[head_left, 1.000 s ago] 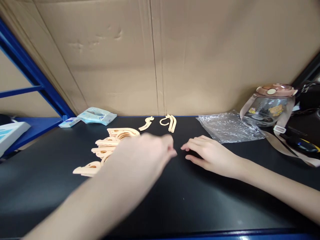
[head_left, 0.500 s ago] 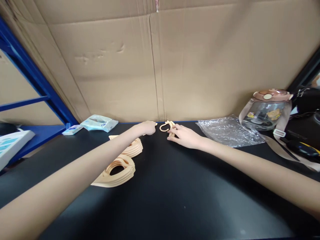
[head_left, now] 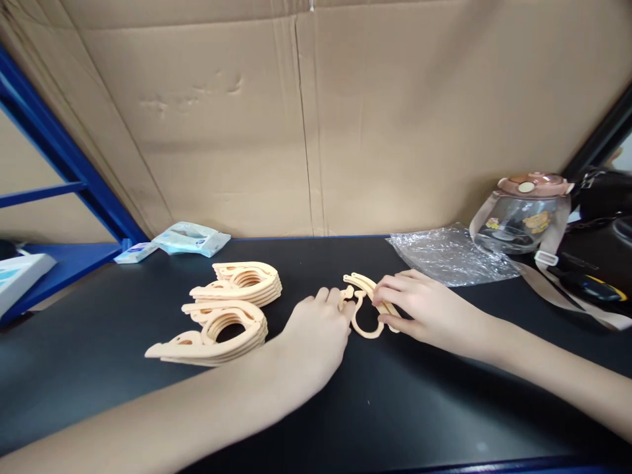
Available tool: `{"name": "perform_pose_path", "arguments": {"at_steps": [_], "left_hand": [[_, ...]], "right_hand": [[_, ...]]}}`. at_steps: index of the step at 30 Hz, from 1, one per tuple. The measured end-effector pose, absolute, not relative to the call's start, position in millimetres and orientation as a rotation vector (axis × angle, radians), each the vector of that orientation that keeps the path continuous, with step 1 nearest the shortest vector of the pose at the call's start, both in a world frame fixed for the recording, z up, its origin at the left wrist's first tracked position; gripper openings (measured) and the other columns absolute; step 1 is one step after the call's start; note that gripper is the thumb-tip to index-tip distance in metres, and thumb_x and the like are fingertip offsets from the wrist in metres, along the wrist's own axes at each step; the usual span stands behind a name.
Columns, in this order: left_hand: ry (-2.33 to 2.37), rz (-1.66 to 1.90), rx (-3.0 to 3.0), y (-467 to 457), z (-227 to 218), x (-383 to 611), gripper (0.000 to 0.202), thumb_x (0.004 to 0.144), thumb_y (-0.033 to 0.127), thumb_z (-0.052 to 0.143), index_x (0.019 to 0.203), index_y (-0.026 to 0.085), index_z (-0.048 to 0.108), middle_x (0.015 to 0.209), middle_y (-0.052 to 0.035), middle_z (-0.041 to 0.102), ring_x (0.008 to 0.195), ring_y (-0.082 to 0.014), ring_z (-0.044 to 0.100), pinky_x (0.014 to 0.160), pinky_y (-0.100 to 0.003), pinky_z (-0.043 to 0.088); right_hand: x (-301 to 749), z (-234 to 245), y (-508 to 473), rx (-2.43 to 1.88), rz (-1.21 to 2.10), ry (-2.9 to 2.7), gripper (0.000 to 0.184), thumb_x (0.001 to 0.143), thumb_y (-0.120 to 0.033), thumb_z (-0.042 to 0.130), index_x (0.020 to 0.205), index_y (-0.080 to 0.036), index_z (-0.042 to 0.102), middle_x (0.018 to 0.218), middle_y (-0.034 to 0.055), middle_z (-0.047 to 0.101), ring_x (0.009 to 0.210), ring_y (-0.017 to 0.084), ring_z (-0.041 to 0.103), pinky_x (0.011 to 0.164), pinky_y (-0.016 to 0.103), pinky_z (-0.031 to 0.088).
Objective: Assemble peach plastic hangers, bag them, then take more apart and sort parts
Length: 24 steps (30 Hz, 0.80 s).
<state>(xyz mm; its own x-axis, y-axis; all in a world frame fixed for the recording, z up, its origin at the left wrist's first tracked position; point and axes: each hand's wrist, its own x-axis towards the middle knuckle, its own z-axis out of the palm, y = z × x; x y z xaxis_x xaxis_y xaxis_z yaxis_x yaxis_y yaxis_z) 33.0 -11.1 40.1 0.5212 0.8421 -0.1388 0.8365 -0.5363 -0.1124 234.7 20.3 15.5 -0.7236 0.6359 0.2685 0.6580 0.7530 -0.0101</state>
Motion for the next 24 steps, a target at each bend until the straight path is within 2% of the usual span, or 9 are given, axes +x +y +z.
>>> {"name": "perform_pose_path", "arguments": {"at_steps": [6,10,13,16,20,24], "left_hand": [[-1.473,0.071,-2.668,-24,25,20,0.033,0.093,0.029,0.052,0.123,0.015,0.056,0.11,-0.0119,0.06,0.099,-0.0283,0.057,0.079,-0.041,0.052],[-1.519,-0.009,-2.636,-17,22,13,0.025,0.095,0.029,0.049,0.112,0.014,0.058,0.104,-0.0095,0.06,0.095,-0.0265,0.057,0.078,-0.041,0.052],[-1.541,-0.044,-2.612,-12,20,11,0.017,0.095,0.025,0.046,0.099,0.014,0.059,0.098,-0.0078,0.06,0.09,-0.0246,0.058,0.078,-0.04,0.051],[-1.556,-0.058,-2.605,-9,17,10,0.015,0.095,0.019,0.043,0.097,0.015,0.058,0.097,-0.0074,0.06,0.09,-0.0238,0.057,0.078,-0.038,0.05],[-1.548,-0.183,-2.634,-8,12,4,0.02,0.095,0.012,0.04,0.107,0.016,0.055,0.1,-0.0076,0.062,0.093,-0.0242,0.057,0.08,-0.039,0.049],[-1.512,-0.497,-2.808,-9,7,-2,0.023,0.094,0.008,0.04,0.108,0.019,0.054,0.112,-0.0053,0.061,0.105,-0.0208,0.054,0.091,-0.037,0.047]], "right_hand": [[232,19,16,-0.876,-0.107,-2.698,0.013,0.091,-0.019,0.055,0.097,-0.021,0.066,0.104,0.0071,0.063,0.1,0.022,0.059,0.087,0.039,0.045],[221,17,25,-0.692,-0.446,-2.802,0.019,0.091,-0.012,0.054,0.102,-0.018,0.068,0.107,0.01,0.063,0.098,0.023,0.058,0.084,0.038,0.047],[213,15,29,-0.507,-0.753,-2.845,0.021,0.091,-0.008,0.049,0.095,-0.014,0.069,0.104,0.0112,0.065,0.101,0.023,0.059,0.088,0.037,0.047],[208,14,27,-0.384,-0.933,-2.828,0.027,0.093,-0.005,0.042,0.089,-0.013,0.068,0.096,0.0098,0.066,0.102,0.022,0.06,0.093,0.037,0.045],[213,18,25,-0.401,-0.873,-2.718,0.025,0.093,-0.007,0.04,0.101,-0.01,0.064,0.103,0.0115,0.067,0.1,0.023,0.059,0.093,0.038,0.043],[230,24,27,-0.7,-0.646,-2.499,0.016,0.093,-0.014,0.044,0.09,-0.016,0.059,0.088,0.0072,0.066,0.084,0.021,0.058,0.077,0.035,0.044]]}}
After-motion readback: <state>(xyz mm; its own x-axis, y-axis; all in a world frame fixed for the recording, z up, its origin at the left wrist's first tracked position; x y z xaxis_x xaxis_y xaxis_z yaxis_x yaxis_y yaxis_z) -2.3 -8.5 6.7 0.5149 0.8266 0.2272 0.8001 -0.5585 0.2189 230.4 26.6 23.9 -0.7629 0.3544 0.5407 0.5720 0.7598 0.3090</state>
